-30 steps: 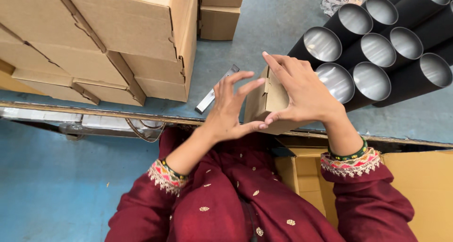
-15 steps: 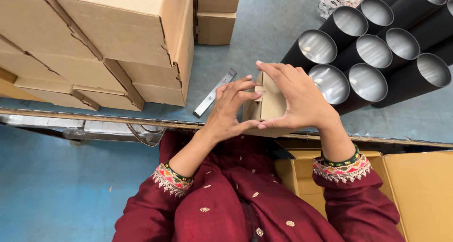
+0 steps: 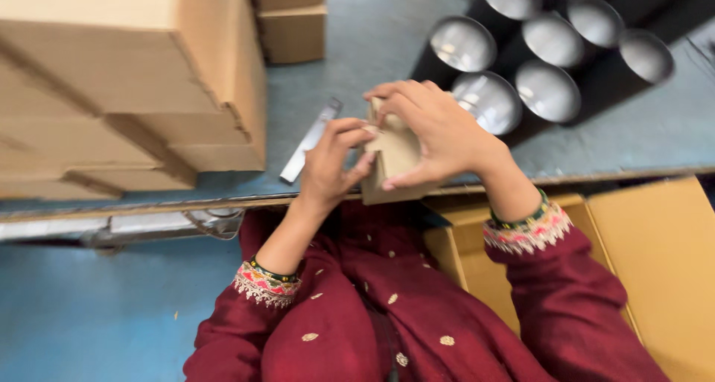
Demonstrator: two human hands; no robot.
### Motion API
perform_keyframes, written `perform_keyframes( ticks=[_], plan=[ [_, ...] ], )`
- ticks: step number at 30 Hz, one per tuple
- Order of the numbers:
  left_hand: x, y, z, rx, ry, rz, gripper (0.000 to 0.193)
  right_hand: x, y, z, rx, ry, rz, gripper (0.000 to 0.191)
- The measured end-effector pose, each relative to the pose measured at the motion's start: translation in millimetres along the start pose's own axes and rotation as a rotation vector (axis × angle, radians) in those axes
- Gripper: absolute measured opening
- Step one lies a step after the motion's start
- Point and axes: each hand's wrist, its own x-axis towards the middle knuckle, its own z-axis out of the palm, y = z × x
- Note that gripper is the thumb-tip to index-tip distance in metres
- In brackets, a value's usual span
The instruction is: The person repeatedly opens small cardboard boxes, places a black cylindrical container into each, and closes the boxes. The finished boxes are stacked on the table. The process is repeated multiple times in a consistent sequence.
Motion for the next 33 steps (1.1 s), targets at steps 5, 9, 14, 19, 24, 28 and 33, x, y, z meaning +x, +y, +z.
perform_keyframes(
  ticks=[5,9,14,19,24,28,33],
  plan=[
    [-29,-20,31,-0.343,0.172,-0.065,0.030,-2,-2,2,0.010,0.002,0.016,0.072],
    [-48,-23,45,-0.504,0.293,-0.162,0.036,0,-4,2,-0.037,0.007,-0.079,0.071],
    [-48,-24,46,-0.528,0.314,-0.119,0.039,4,-8,3,-0.099,-0.015,-0.070,0.068],
    [-44,-25,45,-0.517,0.324,-0.084,0.037,5,-6,4,-0.072,-0.025,-0.043,0.064],
    [-46,-36,36,-0.465,0.401,-0.113,0.035,25,0,13,-0.143,-0.021,-0.134,0.066],
    [-48,-45,28,-0.465,0.426,-0.172,0.033,42,6,19,-0.115,0.035,-0.218,0.062],
    [-47,-49,35,-0.521,0.432,-0.135,0.031,35,22,16,0.315,0.271,-0.123,0.051]
  ],
)
